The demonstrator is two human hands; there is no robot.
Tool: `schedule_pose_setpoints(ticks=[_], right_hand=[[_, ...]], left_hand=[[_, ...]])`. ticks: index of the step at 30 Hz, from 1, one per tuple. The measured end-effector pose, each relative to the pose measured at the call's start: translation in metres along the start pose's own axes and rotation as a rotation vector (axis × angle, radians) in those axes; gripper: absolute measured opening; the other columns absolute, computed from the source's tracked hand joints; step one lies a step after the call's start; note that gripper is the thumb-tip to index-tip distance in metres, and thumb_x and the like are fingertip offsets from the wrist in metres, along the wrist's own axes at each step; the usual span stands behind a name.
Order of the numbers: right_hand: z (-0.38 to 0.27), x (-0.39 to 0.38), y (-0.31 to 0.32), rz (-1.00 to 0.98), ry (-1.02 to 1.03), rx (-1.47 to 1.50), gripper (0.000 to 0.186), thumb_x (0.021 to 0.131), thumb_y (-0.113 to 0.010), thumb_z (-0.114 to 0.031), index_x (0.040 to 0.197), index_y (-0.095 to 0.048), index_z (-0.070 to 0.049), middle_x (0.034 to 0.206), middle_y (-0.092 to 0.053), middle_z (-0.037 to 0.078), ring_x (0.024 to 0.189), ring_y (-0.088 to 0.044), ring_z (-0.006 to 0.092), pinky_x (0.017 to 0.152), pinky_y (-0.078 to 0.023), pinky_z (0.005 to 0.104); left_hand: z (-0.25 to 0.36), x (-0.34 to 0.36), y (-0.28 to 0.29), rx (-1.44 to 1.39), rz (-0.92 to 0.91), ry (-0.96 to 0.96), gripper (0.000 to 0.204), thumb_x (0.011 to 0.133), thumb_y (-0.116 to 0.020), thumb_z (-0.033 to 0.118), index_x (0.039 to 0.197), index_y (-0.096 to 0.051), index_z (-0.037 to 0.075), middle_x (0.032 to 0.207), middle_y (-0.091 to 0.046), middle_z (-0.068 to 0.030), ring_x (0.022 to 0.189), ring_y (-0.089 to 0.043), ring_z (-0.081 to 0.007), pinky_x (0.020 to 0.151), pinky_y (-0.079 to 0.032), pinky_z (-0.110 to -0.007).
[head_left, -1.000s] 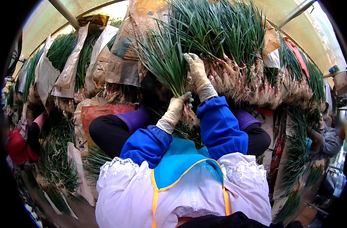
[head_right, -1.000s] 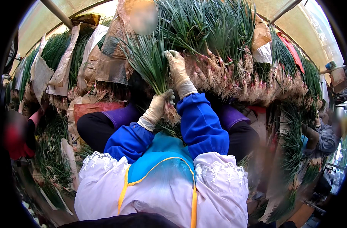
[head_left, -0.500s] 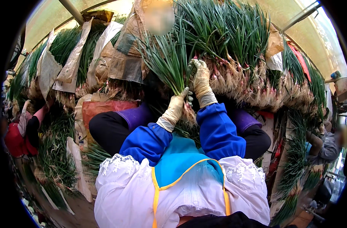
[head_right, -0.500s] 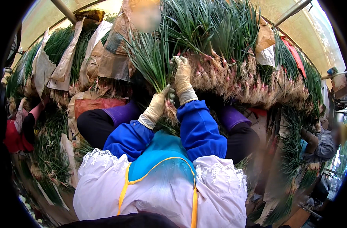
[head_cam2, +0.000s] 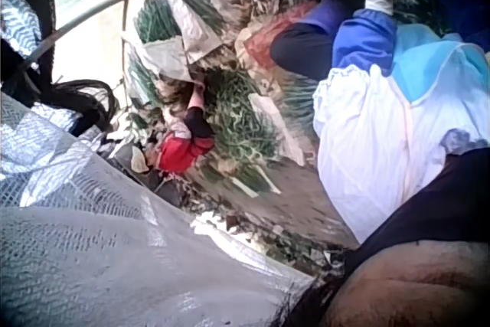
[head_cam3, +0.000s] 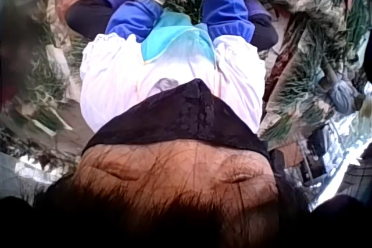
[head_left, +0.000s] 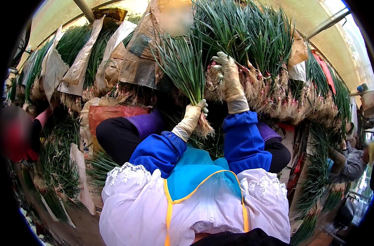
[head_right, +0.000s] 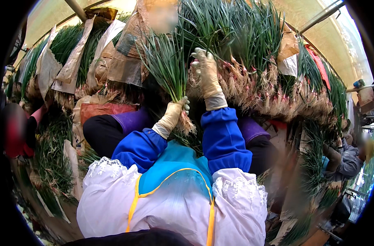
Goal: The person sits on the ground and repeatedly picks up bunches of green onions, trims the roots and lower stems by hand, and places the cleaned bunches into a pile. The task is performed continuously with other workers visible in the background.
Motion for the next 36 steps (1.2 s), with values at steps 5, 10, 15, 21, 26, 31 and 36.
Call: schedule_pose_setpoints(ticks=[5, 10, 15, 21, 26, 31, 36], right_hand=[[0.075, 0.053, -0.028, -0.067, -0.162, 0.087, 0.025, 0.084, -0.059, -0.025, 0.1, -0.053, -0.006, 0.062, -0.051, -0.001, 0.049, -0.046, 0.0112, 0.046, -0.04, 0.0265], [0.049, 0.042, -0.058, -0.088, 0.022, -0.032, 0.027, 0.093, -0.041, -0.027, 0.09, -0.058, -0.006, 0.056, -0.042, -0.003, 0.042, -0.032, 0.0099, 0.038, -0.029, 0.0262], [0.009, -0.052, -0.076, -0.349, -0.139, 0.309, 0.027, 0.093, -0.044, -0.028, 0.084, -0.056, -0.007, 0.051, -0.031, -0.007, 0.038, -0.026, 0.0046, 0.035, -0.021, 0.0215], [-0.047, -0.113, 0.006, -0.139, -0.011, 0.53, 0.027, 0.093, -0.041, -0.028, 0.083, -0.055, -0.006, 0.05, -0.029, -0.008, 0.037, -0.022, 0.0027, 0.034, -0.016, 0.0205], [-0.009, -0.138, 0.046, -0.695, -0.083, -1.041, 0.034, 0.082, -0.057, -0.031, 0.104, -0.054, -0.006, 0.087, -0.051, 0.006, 0.085, -0.046, 0.019, 0.073, -0.036, 0.0314], [-0.091, -0.057, 0.065, 0.304, 0.895, -1.574, 0.036, 0.076, -0.062, -0.026, 0.108, -0.056, -0.012, 0.103, -0.057, 0.01, 0.101, -0.052, 0.0274, 0.087, -0.04, 0.0376], [-0.072, 0.012, 0.092, 0.141, 0.428, -1.494, 0.013, 0.086, -0.052, -0.021, 0.092, -0.056, -0.011, 0.081, -0.058, 0.009, 0.07, -0.057, 0.0217, 0.06, -0.047, 0.0342]], left_hand=[[0.003, -0.012, -0.006, 0.091, 0.002, 0.007, 0.014, 0.083, -0.059, 0.018, 0.085, -0.058, 0.004, 0.068, -0.058, -0.0037, 0.049, -0.053, -0.0124, 0.042, -0.045, -0.025], [0.015, -0.029, 0.008, -0.065, -0.044, 0.1, 0.023, 0.083, -0.059, 0.027, 0.078, -0.054, 0.006, 0.055, -0.051, -0.0017, 0.044, -0.049, -0.0136, 0.046, -0.046, -0.03], [0.033, -0.017, 0.035, -0.159, -0.056, 0.058, 0.019, 0.082, -0.06, 0.023, 0.082, -0.055, 0.005, 0.061, -0.053, -0.002, 0.048, -0.049, -0.0144, 0.046, -0.047, -0.031], [0.066, -0.012, 0.021, 0.026, -0.061, -0.06, 0.013, 0.08, -0.063, 0.016, 0.082, -0.057, 0.005, 0.061, -0.056, -0.0037, 0.048, -0.052, -0.0146, 0.045, -0.047, -0.029], [0.111, -0.012, 0.025, -0.409, -0.299, -0.245, 0.017, 0.084, -0.059, 0.02, 0.095, -0.056, 0.008, 0.065, -0.048, 0.0025, 0.054, -0.043, -0.0093, 0.063, -0.044, -0.028], [0.122, -0.029, -0.013, -0.735, -0.629, -0.189, 0.023, 0.086, -0.055, 0.021, 0.107, -0.055, 0.012, 0.064, -0.039, 0.0038, 0.055, -0.039, -0.0073, 0.069, -0.041, -0.027], [0.129, -0.035, -0.011, -0.728, -0.657, -0.236, 0.018, 0.086, -0.055, 0.017, 0.103, -0.057, 0.01, 0.081, -0.06, -0.0009, 0.055, -0.044, -0.0087, 0.065, -0.043, -0.028]])
Point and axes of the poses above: each hand's wrist, its own x-axis towards the middle knuckle, its own y-axis out of the back of the hand, z = x × y, the point moved 8 cm from there along x, towards the middle knuckle
